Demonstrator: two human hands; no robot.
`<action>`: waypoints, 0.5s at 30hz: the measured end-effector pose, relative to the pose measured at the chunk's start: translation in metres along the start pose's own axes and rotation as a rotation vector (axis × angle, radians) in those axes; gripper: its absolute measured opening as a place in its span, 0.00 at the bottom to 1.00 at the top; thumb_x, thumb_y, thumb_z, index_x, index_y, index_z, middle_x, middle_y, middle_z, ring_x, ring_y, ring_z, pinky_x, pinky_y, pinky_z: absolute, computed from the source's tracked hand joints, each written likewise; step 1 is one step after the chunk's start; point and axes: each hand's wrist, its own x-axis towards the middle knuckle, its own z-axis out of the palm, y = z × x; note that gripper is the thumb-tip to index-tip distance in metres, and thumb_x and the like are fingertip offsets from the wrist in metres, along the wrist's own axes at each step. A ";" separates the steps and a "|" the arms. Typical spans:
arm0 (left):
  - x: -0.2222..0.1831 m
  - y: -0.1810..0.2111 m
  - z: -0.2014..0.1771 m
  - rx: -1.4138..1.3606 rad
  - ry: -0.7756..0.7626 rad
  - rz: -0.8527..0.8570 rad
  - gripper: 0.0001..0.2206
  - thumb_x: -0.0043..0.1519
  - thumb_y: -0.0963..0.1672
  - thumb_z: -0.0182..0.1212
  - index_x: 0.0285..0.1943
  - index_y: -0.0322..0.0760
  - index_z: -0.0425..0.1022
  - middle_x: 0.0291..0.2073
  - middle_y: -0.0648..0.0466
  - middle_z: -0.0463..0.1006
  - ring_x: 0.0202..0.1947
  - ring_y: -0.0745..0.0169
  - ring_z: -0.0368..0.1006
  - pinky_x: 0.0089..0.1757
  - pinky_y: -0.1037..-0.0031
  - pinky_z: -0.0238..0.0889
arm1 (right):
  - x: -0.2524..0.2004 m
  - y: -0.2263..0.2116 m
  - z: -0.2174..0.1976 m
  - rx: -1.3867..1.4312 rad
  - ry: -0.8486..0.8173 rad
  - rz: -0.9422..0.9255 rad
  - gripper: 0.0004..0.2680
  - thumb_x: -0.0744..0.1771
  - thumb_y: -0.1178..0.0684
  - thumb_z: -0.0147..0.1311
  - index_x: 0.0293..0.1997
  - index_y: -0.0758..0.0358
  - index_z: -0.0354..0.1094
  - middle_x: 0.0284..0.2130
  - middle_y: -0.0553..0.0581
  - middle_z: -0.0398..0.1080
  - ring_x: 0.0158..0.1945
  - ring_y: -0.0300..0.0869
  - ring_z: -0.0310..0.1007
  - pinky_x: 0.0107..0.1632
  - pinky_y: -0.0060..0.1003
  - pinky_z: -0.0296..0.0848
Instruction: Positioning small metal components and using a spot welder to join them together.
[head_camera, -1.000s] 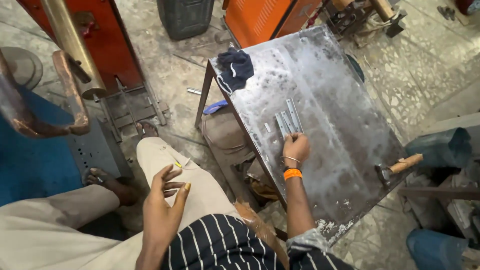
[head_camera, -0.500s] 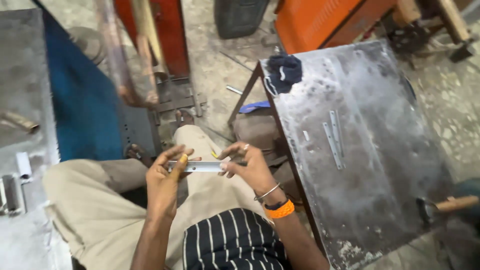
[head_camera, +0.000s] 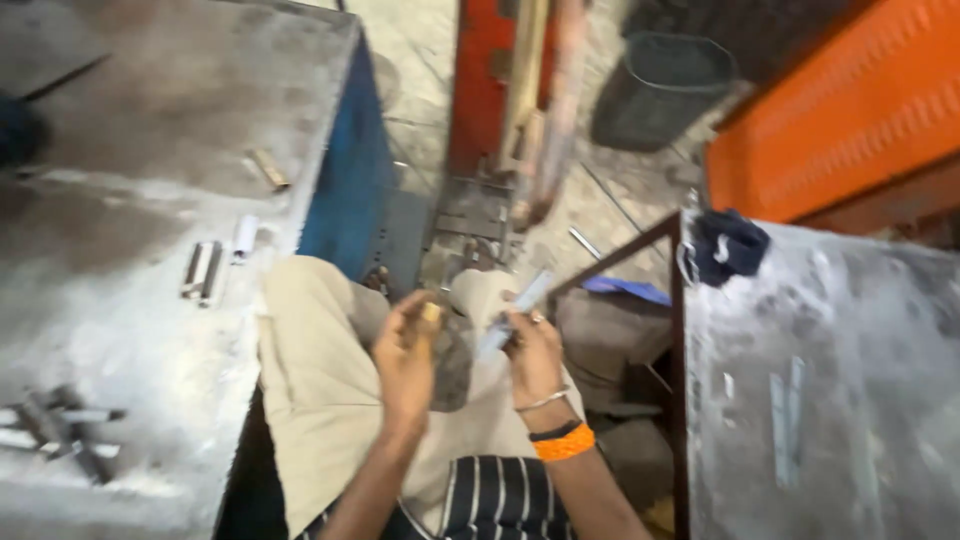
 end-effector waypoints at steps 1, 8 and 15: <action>0.020 0.004 -0.023 0.001 0.026 0.011 0.11 0.67 0.39 0.58 0.58 0.31 0.75 0.50 0.53 0.81 0.49 0.68 0.75 0.51 0.76 0.67 | 0.000 -0.005 0.002 -0.005 -0.025 0.012 0.17 0.69 0.55 0.55 0.64 0.75 0.66 0.36 0.54 0.72 0.38 0.39 0.73 0.42 0.33 0.74; 0.149 -0.024 -0.193 0.840 0.413 0.337 0.11 0.63 0.39 0.63 0.53 0.32 0.78 0.45 0.45 0.80 0.45 0.48 0.75 0.47 0.62 0.67 | -0.025 -0.016 0.004 -0.028 -0.101 0.248 0.17 0.68 0.52 0.50 0.63 0.69 0.64 0.27 0.52 0.68 0.25 0.40 0.68 0.27 0.33 0.66; 0.226 -0.095 -0.289 1.514 0.399 0.243 0.13 0.60 0.45 0.64 0.49 0.32 0.78 0.47 0.42 0.77 0.49 0.39 0.71 0.47 0.52 0.63 | -0.044 -0.018 0.009 -0.118 -0.109 0.363 0.16 0.68 0.52 0.51 0.61 0.69 0.67 0.26 0.52 0.67 0.23 0.38 0.67 0.25 0.31 0.67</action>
